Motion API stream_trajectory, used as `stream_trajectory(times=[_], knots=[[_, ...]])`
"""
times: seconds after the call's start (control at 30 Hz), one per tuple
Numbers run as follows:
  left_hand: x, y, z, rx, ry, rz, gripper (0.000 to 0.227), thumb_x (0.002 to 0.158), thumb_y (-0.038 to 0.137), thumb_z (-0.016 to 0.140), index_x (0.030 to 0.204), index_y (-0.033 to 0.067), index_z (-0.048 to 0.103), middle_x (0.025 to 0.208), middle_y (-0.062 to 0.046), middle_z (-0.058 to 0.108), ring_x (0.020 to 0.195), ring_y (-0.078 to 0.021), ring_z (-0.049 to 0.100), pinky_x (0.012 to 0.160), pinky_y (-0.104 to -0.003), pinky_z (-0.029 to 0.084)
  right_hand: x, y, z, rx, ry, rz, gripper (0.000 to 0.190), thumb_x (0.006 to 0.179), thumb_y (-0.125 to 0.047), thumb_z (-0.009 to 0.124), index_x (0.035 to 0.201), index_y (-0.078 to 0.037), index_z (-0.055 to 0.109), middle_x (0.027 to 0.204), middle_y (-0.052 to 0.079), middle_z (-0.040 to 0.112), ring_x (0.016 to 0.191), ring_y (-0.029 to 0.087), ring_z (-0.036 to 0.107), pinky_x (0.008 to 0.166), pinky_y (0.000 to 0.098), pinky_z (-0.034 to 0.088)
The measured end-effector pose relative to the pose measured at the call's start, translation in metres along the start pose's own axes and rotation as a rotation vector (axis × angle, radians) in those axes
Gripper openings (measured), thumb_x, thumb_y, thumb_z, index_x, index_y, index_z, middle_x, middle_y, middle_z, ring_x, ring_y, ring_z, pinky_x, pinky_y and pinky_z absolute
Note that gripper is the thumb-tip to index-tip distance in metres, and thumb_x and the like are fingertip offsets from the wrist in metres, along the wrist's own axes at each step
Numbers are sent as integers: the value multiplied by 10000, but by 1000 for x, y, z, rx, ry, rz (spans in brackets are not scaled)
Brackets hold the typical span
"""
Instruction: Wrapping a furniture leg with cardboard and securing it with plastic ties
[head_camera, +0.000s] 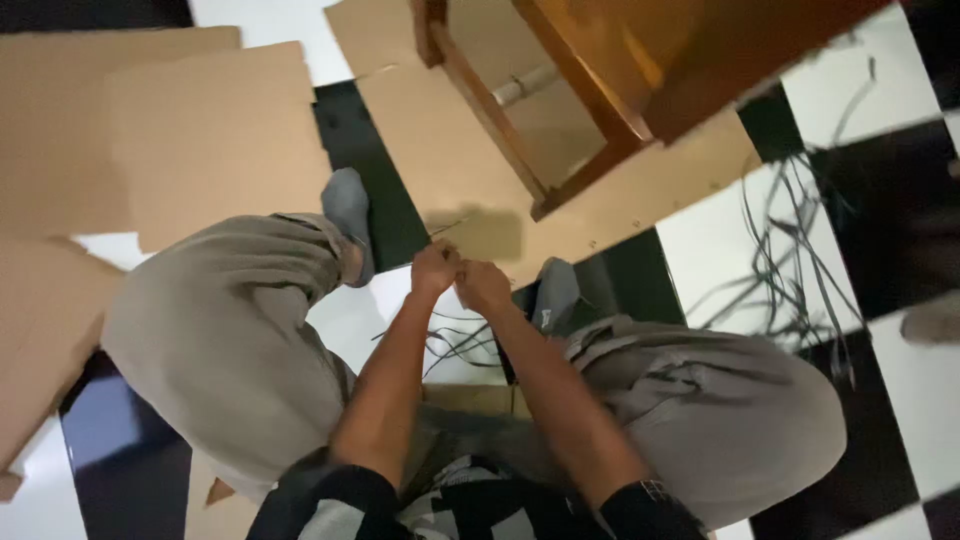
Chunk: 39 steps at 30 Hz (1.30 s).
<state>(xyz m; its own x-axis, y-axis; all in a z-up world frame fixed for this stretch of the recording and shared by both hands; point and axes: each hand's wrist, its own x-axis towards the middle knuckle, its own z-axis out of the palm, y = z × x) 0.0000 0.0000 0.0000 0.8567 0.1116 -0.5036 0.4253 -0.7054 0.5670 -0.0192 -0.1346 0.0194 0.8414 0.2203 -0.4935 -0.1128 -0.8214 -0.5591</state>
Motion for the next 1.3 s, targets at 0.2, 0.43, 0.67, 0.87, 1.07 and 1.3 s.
stream_trajectory(times=[0.2,0.43,0.67,0.87,1.07,1.3], knots=[[0,-24,-3,-79,96,-89,345,953,362,531,1171,203,747,1153,-142,757,1130,-428,683,989,-544,539,36,-4,20,-33,-90,35,395,943,-323,470,1083,-97,762,1029,176,772,1074,394,730,912,528,592],[-16,-44,-7,-205,239,-169,266,982,327,560,1153,244,746,1139,-100,762,1116,-389,697,985,-511,549,36,-33,32,36,-120,-43,395,937,-339,538,1186,-111,743,1148,177,756,1183,410,681,998,548,554],[-32,-53,2,-227,277,-183,248,1013,354,535,1132,279,739,1157,-67,752,1130,-362,691,992,-498,558,33,-25,45,-55,-111,-171,349,904,-234,563,1141,-53,743,1074,226,744,1119,459,690,969,556,557],[-34,-63,16,-354,301,-18,219,994,327,567,1065,203,733,1089,-144,745,1079,-436,683,942,-593,537,49,-7,47,22,-37,-151,320,912,-181,614,1191,-91,740,1156,189,738,1189,413,657,1038,539,507],[-35,-85,9,-390,346,-52,188,992,330,574,1037,221,721,1025,-78,747,1024,-358,720,918,-544,565,51,3,41,-61,31,70,254,992,-287,569,1151,-250,764,1108,142,773,1147,394,691,987,511,545],[-24,-112,-56,-473,795,-138,146,978,245,599,1048,157,693,935,-131,696,937,-400,699,875,-534,551,43,-42,53,56,-94,-1,277,988,-234,550,1185,-224,744,988,87,796,946,274,757,908,451,582]])
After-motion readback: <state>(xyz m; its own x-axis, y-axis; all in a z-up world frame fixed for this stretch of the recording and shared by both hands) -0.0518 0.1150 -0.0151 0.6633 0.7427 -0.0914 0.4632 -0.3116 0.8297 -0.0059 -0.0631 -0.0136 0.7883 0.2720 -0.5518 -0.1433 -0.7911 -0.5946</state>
